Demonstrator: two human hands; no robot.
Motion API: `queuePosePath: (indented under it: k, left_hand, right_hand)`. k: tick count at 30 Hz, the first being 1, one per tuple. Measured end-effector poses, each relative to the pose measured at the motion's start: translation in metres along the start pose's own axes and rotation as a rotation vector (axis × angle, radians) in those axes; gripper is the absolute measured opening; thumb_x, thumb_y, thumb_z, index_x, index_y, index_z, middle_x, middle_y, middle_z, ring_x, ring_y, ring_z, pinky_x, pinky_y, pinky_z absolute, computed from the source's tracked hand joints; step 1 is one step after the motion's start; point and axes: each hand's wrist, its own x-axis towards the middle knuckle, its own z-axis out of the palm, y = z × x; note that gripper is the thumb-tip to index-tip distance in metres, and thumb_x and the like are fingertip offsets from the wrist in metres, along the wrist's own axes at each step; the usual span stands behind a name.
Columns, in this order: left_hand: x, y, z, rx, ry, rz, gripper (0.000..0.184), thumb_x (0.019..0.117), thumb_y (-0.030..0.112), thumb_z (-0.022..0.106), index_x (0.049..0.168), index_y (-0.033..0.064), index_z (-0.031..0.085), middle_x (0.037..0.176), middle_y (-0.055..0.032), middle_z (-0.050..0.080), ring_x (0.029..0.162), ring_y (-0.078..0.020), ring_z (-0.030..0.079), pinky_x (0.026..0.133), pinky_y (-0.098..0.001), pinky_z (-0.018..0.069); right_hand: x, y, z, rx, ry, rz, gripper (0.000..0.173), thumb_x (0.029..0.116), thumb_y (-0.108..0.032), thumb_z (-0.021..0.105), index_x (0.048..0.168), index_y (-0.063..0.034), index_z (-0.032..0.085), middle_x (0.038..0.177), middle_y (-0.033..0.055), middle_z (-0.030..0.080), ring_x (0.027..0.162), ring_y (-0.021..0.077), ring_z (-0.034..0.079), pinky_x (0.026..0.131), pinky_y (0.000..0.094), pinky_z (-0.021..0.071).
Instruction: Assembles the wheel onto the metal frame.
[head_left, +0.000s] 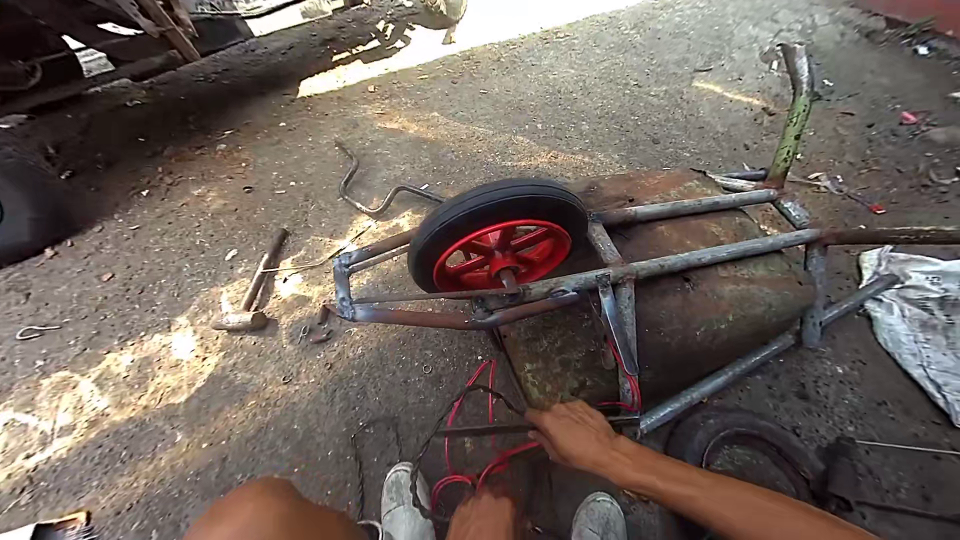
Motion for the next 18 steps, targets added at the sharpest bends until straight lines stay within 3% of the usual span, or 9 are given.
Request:
queuePosePath:
  k: [2,4,6,8,10,11,13,15,18]
  left_hand:
    - [0.002,-0.011,0.003,0.078,-0.011,-0.036,0.030,0.1027,0.026,0.055,0.105,0.0042,0.075,0.112,-0.0179,0.073,0.111,-0.0370,0.069,0.099,-0.0565,0.0505]
    - [0.002,-0.018,0.004,0.131,-0.026,-0.035,0.026,0.1012,0.018,0.056,0.109,0.0002,0.074,0.120,-0.0194,0.071,0.121,-0.0375,0.063,0.107,-0.0544,0.0443]
    - [-0.011,-0.018,-0.004,0.095,-0.009,0.078,0.030,0.1023,0.021,0.059,0.118,0.0000,0.072,0.131,-0.0197,0.067,0.130,-0.0376,0.058,0.111,-0.0545,0.0434]
    - [-0.029,-0.013,-0.028,0.050,0.181,0.248,0.034,0.1019,0.033,0.061,0.119,0.0064,0.073,0.128,-0.0145,0.069,0.127,-0.0324,0.062,0.106,-0.0523,0.0495]
    - [-0.034,-0.010,-0.061,0.113,0.525,0.354,0.035,0.1020,0.038,0.059,0.121,0.0125,0.073,0.126,-0.0082,0.071,0.125,-0.0275,0.064,0.107,-0.0510,0.0495]
    - [-0.029,-0.012,-0.078,0.176,0.723,0.363,0.036,0.1014,0.038,0.056,0.123,0.0136,0.073,0.127,-0.0075,0.071,0.127,-0.0278,0.063,0.107,-0.0526,0.0488]
    - [-0.014,-0.017,-0.112,0.297,0.989,0.289,0.045,0.1007,0.037,0.054,0.133,0.0082,0.066,0.136,-0.0123,0.066,0.132,-0.0336,0.059,0.110,-0.0591,0.0440]
    - [0.002,-0.023,-0.133,0.391,1.022,0.155,0.062,0.0958,0.035,0.061,0.147,0.0021,0.053,0.151,-0.0172,0.055,0.142,-0.0373,0.050,0.115,-0.0659,0.0342]
    - [0.030,-0.033,-0.136,0.493,0.983,0.040,0.090,0.0841,0.034,0.079,0.156,-0.0024,0.039,0.163,-0.0209,0.038,0.152,-0.0362,0.036,0.119,-0.0688,0.0220]
  right_hand:
    - [-0.021,0.014,-0.008,-0.132,-0.093,0.076,0.045,0.1093,-0.043,0.040,0.124,-0.0085,0.064,0.104,0.0232,0.070,0.101,0.0446,0.068,0.086,0.0621,0.0514]
    - [-0.046,0.036,-0.014,-0.187,-0.135,0.139,0.048,0.1087,-0.046,0.041,0.119,-0.0073,0.067,0.104,0.0232,0.071,0.101,0.0447,0.068,0.086,0.0622,0.0512]
    - [-0.072,0.063,-0.020,-0.187,-0.114,0.179,0.047,0.1073,-0.049,0.044,0.118,-0.0099,0.068,0.101,0.0225,0.071,0.099,0.0449,0.069,0.084,0.0629,0.0519]
    - [-0.104,0.089,-0.026,-0.164,0.041,0.166,0.044,0.1047,-0.053,0.047,0.114,-0.0171,0.071,0.087,0.0173,0.072,0.085,0.0414,0.071,0.072,0.0612,0.0540]
    - [-0.135,0.112,-0.027,-0.136,0.376,0.037,0.042,0.1013,-0.054,0.050,0.101,-0.0205,0.074,0.068,0.0097,0.068,0.062,0.0342,0.070,0.052,0.0565,0.0522]
    - [-0.146,0.121,-0.028,-0.124,0.559,-0.044,0.043,0.1006,-0.055,0.049,0.098,-0.0201,0.075,0.066,0.0060,0.067,0.056,0.0285,0.068,0.047,0.0516,0.0509]
    - [-0.156,0.134,-0.029,-0.053,0.786,-0.198,0.043,0.1045,-0.048,0.047,0.102,-0.0136,0.072,0.078,0.0045,0.071,0.061,0.0175,0.067,0.052,0.0374,0.0537]
    - [-0.156,0.133,-0.028,0.086,0.801,-0.272,0.040,0.1059,-0.045,0.048,0.106,-0.0081,0.064,0.081,0.0050,0.065,0.066,0.0094,0.061,0.060,0.0241,0.0525]
    - [-0.137,0.107,-0.023,0.238,0.850,-0.269,0.045,0.1068,-0.050,0.045,0.104,-0.0075,0.059,0.068,0.0019,0.056,0.056,0.0045,0.055,0.052,0.0205,0.0486]
